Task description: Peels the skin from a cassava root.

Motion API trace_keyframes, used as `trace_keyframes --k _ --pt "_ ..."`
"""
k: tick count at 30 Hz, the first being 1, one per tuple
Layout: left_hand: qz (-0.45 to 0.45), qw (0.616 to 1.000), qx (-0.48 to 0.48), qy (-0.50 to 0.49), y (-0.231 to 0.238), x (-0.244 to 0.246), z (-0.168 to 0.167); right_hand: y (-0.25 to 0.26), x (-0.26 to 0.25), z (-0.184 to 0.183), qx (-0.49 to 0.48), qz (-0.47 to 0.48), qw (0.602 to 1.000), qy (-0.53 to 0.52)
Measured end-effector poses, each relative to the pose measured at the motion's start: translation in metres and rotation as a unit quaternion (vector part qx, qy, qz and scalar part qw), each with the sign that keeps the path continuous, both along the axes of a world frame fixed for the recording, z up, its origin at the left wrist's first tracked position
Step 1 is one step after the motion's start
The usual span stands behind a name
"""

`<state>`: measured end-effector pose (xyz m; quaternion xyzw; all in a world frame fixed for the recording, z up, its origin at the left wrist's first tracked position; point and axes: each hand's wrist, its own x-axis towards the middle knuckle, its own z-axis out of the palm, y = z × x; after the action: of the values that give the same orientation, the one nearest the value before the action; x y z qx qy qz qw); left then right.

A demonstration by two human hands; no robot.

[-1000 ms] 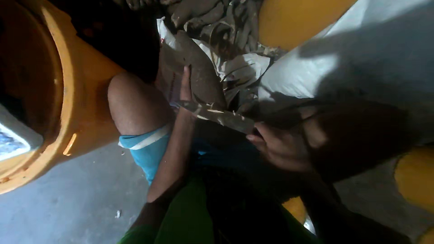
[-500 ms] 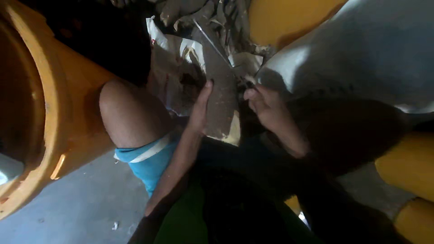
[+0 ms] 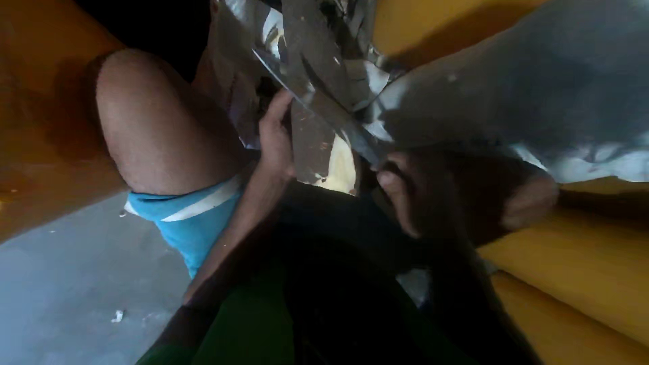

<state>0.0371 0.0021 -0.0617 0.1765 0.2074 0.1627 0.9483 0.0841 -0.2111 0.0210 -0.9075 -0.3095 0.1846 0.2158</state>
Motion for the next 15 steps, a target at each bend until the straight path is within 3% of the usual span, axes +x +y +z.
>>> trace_keyframes --k 8,15 --pt "0.057 0.992 0.024 0.113 0.01 0.011 -0.003 -0.05 -0.058 0.013 -0.117 -0.003 0.983 -0.142" --pt "0.063 0.991 0.058 0.099 0.01 0.013 -0.006 -0.059 -0.07 0.016 -0.12 -0.006 0.978 -0.172"
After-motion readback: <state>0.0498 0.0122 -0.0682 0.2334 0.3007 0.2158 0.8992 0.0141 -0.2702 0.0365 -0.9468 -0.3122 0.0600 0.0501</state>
